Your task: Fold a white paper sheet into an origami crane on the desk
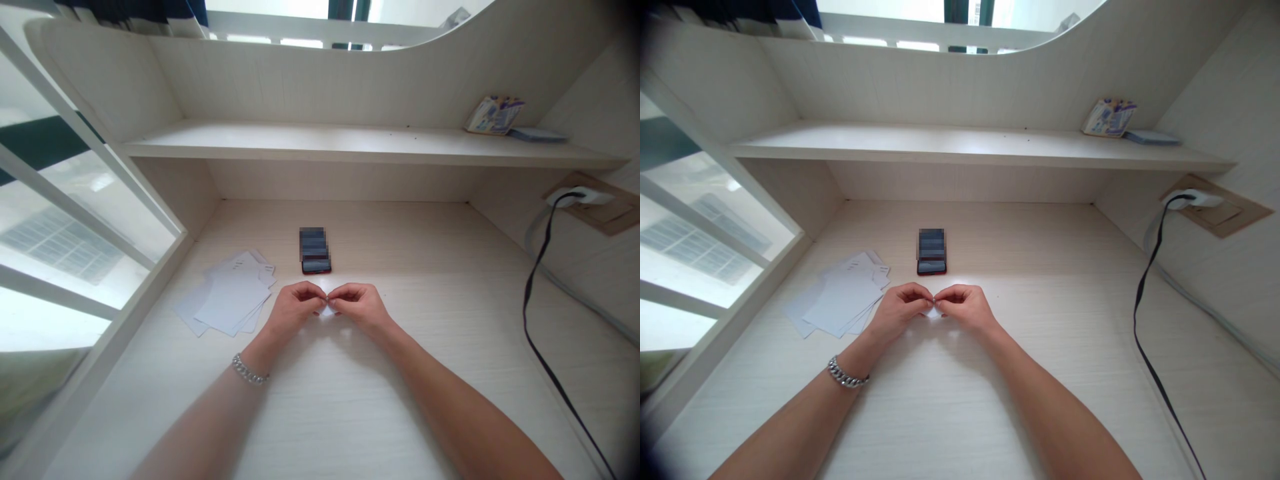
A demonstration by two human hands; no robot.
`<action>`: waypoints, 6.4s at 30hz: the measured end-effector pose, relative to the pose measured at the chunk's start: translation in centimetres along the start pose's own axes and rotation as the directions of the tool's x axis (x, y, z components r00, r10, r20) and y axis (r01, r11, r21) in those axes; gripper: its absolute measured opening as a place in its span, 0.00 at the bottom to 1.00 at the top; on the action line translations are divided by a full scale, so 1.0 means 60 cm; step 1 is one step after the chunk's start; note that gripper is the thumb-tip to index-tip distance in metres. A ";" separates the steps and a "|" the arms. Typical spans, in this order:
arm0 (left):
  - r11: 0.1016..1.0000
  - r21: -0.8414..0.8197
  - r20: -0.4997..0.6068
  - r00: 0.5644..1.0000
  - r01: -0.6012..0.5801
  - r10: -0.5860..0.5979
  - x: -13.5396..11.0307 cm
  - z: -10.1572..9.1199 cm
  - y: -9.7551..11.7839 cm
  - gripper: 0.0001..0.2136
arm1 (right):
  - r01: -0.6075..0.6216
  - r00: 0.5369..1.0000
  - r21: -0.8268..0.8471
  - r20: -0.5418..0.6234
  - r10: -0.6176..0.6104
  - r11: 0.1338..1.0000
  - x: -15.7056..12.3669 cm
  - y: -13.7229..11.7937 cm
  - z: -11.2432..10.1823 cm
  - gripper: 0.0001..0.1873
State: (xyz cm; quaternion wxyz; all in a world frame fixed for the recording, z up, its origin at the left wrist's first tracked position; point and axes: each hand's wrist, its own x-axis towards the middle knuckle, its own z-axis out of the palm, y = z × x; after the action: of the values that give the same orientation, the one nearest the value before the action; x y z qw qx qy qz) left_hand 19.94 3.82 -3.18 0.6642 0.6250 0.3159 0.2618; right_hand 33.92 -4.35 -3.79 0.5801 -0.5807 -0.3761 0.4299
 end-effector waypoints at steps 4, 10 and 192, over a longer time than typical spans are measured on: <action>1.000 -0.022 -0.003 1.000 -0.015 0.015 -0.001 0.002 0.000 0.04 | 0.012 1.000 0.008 -0.017 -0.012 1.000 0.000 0.000 0.001 0.08; 0.993 0.070 -0.025 0.995 -0.095 0.097 -0.002 0.001 0.000 0.04 | -0.018 1.000 0.045 0.010 0.017 0.999 0.001 0.003 -0.002 0.13; 0.990 0.129 0.004 0.999 -0.053 0.053 -0.001 -0.008 -0.003 0.12 | 0.069 0.997 -0.144 0.051 -0.062 0.987 -0.003 0.001 -0.001 0.13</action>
State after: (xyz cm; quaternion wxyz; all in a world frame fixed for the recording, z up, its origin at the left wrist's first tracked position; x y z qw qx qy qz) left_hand 19.53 4.07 -3.35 0.6152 0.6749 0.3152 0.2582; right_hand 33.87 -4.56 -3.86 0.5408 -0.5988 -0.4389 0.3954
